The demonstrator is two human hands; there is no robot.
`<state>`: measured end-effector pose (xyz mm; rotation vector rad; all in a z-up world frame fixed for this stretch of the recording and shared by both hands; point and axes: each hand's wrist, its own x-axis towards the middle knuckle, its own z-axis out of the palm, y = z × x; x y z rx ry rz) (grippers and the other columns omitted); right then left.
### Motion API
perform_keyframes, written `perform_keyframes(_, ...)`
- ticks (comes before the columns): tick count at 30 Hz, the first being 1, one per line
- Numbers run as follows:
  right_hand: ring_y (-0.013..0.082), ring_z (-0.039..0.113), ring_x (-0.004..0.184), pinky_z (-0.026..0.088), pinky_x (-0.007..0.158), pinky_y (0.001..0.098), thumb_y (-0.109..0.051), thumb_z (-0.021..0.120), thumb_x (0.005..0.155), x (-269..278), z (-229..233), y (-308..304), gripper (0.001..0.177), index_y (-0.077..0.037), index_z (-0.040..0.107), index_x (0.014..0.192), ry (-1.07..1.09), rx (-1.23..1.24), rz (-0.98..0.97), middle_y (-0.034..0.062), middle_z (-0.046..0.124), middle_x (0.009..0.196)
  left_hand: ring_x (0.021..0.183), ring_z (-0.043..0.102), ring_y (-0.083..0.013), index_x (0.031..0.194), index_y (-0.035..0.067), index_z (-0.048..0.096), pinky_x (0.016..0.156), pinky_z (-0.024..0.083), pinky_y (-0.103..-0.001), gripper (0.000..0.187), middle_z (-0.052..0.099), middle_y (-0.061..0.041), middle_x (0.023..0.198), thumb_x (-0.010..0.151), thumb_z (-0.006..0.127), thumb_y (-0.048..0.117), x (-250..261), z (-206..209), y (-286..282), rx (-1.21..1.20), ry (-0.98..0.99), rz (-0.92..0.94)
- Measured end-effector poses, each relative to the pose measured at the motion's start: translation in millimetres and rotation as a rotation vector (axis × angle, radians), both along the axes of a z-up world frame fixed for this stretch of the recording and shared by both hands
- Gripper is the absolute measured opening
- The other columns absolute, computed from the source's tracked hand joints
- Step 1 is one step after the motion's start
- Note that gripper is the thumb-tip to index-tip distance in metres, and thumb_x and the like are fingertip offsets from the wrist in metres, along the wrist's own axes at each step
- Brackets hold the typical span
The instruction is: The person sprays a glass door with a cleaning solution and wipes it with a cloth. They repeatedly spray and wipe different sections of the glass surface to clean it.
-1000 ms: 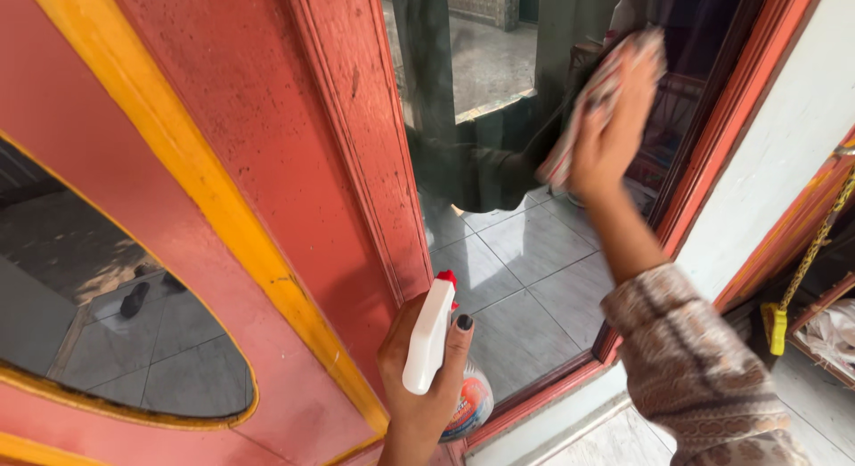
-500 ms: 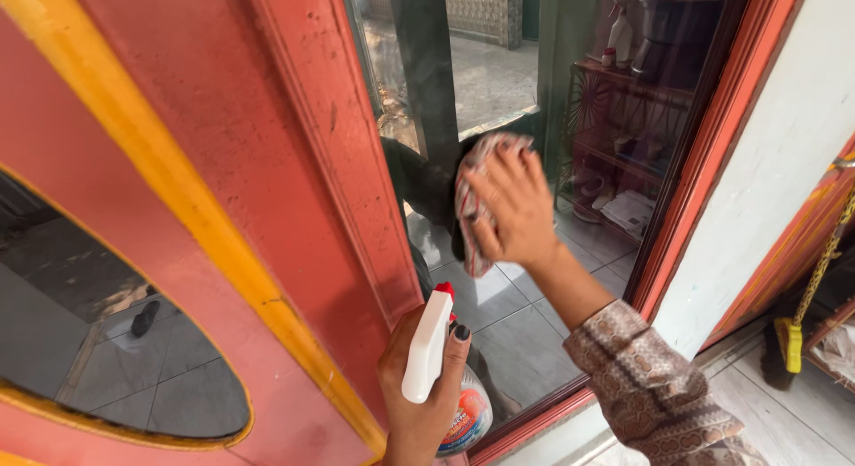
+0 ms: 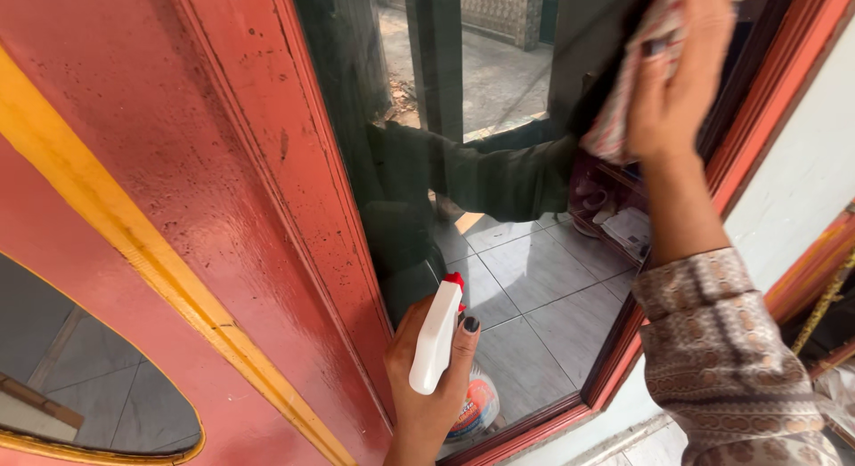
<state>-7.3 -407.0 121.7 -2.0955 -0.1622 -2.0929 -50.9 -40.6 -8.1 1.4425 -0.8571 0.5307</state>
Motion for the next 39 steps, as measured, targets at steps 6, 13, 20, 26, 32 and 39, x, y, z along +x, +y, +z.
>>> perform_keyframes(6, 0.0354, 0.029, 0.162, 0.019, 0.136, 0.0449, -0.039, 0.041, 0.123, 14.3, -11.4, -17.8, 0.055, -0.007, 0.038, 0.168, -0.041, 0.176, -0.086, 0.0188, 0.036, 0.172, 0.079, 0.070, -0.0204, 0.112, -0.005, 0.069, 0.068, 0.056, -0.031, 0.026, 0.071, -0.013, 0.094, 0.094, 0.072, 0.014, -1.3, -2.4, 3.3, -0.017, 0.044, 0.002)
perform_keyframes(13, 0.0384, 0.027, 0.164, 0.015, 0.133, 0.0530, -0.034, 0.038, 0.117, 16.2, -8.1, 77.4, 0.056, -0.006, 0.037, 0.166, 0.040, -0.002, -0.119, 0.0217, 0.033, 0.172, 0.076, 0.069, -0.0182, 0.112, -0.004, 0.070, 0.065, 0.055, -0.030, 0.027, 0.071, -0.011, 0.092, 0.092, 0.074, 0.013, -4.4, -4.0, 11.8, -0.027, 0.102, 0.007)
perform_keyframes(20, 0.0466, 0.035, 0.154, 0.020, 0.129, 0.0624, -0.031, 0.053, 0.107, 6.3, -29.5, 176.4, 0.055, -0.003, 0.049, 0.155, 0.138, -0.221, 0.003, 0.0252, 0.044, 0.160, 0.076, 0.069, -0.0172, 0.116, -0.004, 0.070, 0.066, 0.055, -0.029, 0.031, 0.071, -0.010, 0.091, 0.091, 0.075, 0.014, -10.0, -5.2, 30.1, -0.028, 0.090, 0.043)
perform_keyframes(26, 0.0460, 0.045, 0.143, 0.026, 0.122, 0.0638, -0.030, 0.065, 0.092, 4.7, -104.7, 187.9, 0.059, -0.005, 0.058, 0.145, 0.252, -0.362, 0.033, 0.0223, 0.054, 0.147, 0.081, 0.068, -0.0177, 0.118, -0.004, 0.069, 0.071, 0.054, -0.030, 0.032, 0.071, -0.011, 0.094, 0.093, 0.075, 0.014, -15.7, -9.5, 44.0, -0.028, 0.047, 0.068)
perform_keyframes(32, 0.0394, 0.054, 0.132, 0.031, 0.117, 0.0600, -0.032, 0.070, 0.084, -0.7, -176.8, 199.4, 0.055, -0.011, 0.068, 0.134, 0.318, -0.470, 0.021, 0.0155, 0.062, 0.136, 0.086, 0.071, -0.0183, 0.118, -0.003, 0.068, 0.074, 0.057, -0.031, 0.029, 0.072, -0.012, 0.100, 0.094, 0.073, 0.014, -21.3, -12.5, 57.1, -0.026, 0.041, 0.061)
perform_keyframes(39, 0.0353, 0.055, 0.133, 0.029, 0.118, 0.0570, -0.031, 0.070, 0.087, 2.3, -145.1, 227.1, 0.052, -0.011, 0.068, 0.135, 0.234, -0.528, 0.041, 0.0135, 0.064, 0.139, 0.085, 0.073, -0.0185, 0.118, -0.002, 0.069, 0.073, 0.058, -0.031, 0.029, 0.072, -0.012, 0.101, 0.094, 0.073, 0.013, -22.5, -12.4, 62.2, -0.045, 0.031, 0.088)
